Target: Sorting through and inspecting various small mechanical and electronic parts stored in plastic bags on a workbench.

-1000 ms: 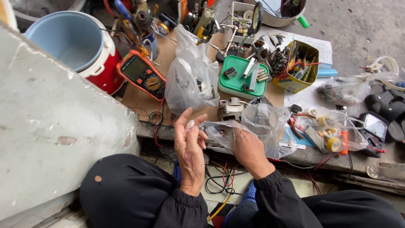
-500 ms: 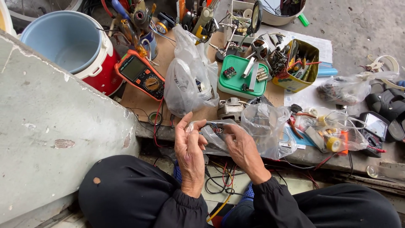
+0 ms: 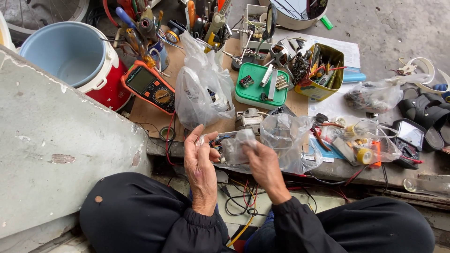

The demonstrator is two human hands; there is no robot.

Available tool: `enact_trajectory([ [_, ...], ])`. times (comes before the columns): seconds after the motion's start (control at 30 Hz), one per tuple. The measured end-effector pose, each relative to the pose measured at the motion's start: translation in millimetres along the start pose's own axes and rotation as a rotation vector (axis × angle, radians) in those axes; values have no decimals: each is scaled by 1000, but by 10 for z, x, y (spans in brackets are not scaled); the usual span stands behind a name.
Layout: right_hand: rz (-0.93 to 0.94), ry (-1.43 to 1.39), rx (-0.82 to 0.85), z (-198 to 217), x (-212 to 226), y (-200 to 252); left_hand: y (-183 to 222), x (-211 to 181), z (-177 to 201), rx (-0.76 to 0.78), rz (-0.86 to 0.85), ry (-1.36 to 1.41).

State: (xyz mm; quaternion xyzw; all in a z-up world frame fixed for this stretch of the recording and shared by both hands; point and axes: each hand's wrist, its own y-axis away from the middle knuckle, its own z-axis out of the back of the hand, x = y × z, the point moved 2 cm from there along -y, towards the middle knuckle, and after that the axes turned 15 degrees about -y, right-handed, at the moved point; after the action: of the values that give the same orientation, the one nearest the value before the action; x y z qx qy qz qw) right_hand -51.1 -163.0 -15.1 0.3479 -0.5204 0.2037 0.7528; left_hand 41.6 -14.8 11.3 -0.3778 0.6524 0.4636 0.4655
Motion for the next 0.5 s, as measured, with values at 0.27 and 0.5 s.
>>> enact_trajectory([
  [0.27, 161, 3, 70, 62, -10, 80, 37, 16, -5, -9, -13, -20],
  [0.5, 770, 405, 46, -521, -21, 260, 150, -100, -49, 4, -75, -188],
])
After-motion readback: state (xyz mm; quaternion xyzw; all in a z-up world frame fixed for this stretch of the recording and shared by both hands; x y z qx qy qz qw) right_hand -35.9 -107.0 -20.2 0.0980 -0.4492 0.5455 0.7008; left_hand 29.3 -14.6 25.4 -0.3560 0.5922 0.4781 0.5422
